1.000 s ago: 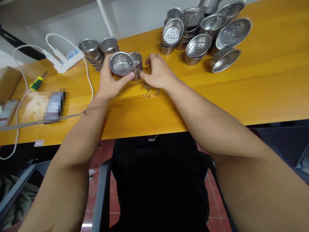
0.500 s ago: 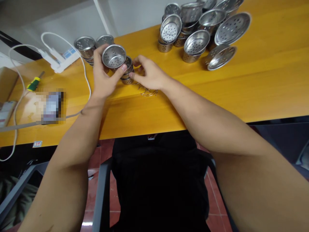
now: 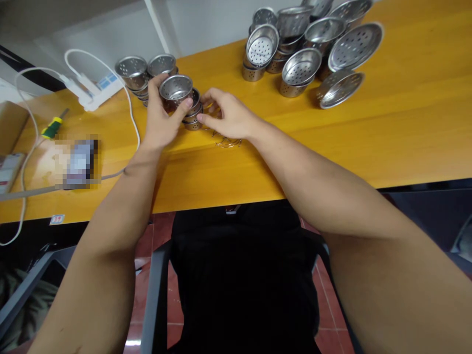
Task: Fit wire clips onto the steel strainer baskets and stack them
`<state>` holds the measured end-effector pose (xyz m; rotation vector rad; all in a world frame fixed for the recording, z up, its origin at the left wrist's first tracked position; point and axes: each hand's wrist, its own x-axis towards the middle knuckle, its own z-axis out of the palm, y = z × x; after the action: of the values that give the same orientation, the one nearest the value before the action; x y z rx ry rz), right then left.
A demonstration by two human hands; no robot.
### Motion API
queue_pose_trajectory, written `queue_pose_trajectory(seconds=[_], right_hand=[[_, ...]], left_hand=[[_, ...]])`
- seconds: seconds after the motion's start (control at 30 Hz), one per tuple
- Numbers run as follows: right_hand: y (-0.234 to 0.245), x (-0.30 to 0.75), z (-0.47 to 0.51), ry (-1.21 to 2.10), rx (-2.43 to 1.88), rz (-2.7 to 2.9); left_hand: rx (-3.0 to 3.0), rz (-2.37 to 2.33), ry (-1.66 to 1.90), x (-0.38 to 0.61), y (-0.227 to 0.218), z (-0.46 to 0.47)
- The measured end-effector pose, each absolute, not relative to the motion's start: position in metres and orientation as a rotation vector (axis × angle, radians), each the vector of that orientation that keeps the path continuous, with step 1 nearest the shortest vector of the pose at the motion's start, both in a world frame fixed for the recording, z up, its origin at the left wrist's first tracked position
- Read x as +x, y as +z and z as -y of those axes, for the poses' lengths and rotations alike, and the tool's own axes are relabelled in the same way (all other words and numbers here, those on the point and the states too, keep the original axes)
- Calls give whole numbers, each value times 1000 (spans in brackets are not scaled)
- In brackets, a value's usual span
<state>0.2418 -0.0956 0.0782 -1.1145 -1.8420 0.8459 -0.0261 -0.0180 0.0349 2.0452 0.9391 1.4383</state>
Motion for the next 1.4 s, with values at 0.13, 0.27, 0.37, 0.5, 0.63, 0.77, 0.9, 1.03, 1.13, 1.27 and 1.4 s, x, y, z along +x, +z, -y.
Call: queue_pose_trajectory(seconds=[0.13, 0.27, 0.37, 0.5, 0.63, 0.77, 0.9, 1.03, 1.13, 1.27, 1.4], right_hand=[[81, 241, 100, 851, -1080, 1813], [85, 239, 104, 875, -1072, 1835], [84, 238, 103, 920, -1041, 1827], [81, 237, 102, 967, -1002, 1802], [89, 238, 110, 946, -1015, 1782], [99, 240, 117, 917, -1005, 1789], [102, 240, 116, 917, -960, 1800], [100, 237, 114, 898, -967, 1801], [100, 236, 114, 885, -1007, 1806], [96, 236, 110, 872, -978, 1818], [87, 237, 105, 899, -979, 1835]], left_hand=[[2072, -939, 1480, -26, 26, 8], [2106, -936, 1424, -31, 17, 1], [2155, -925, 1376, -32, 17, 4], [2182, -906, 1339, -27, 24, 13], [2105, -946, 1382, -21, 29, 19], [2115, -940, 1392, -23, 23, 14], [2231, -863, 1343, -34, 11, -1], [2264, -832, 1298, -43, 2, -17], [2235, -830, 1319, -42, -3, -24], [2139, -870, 1367, -35, 6, -12], [2139, -906, 1325, -29, 22, 10]])
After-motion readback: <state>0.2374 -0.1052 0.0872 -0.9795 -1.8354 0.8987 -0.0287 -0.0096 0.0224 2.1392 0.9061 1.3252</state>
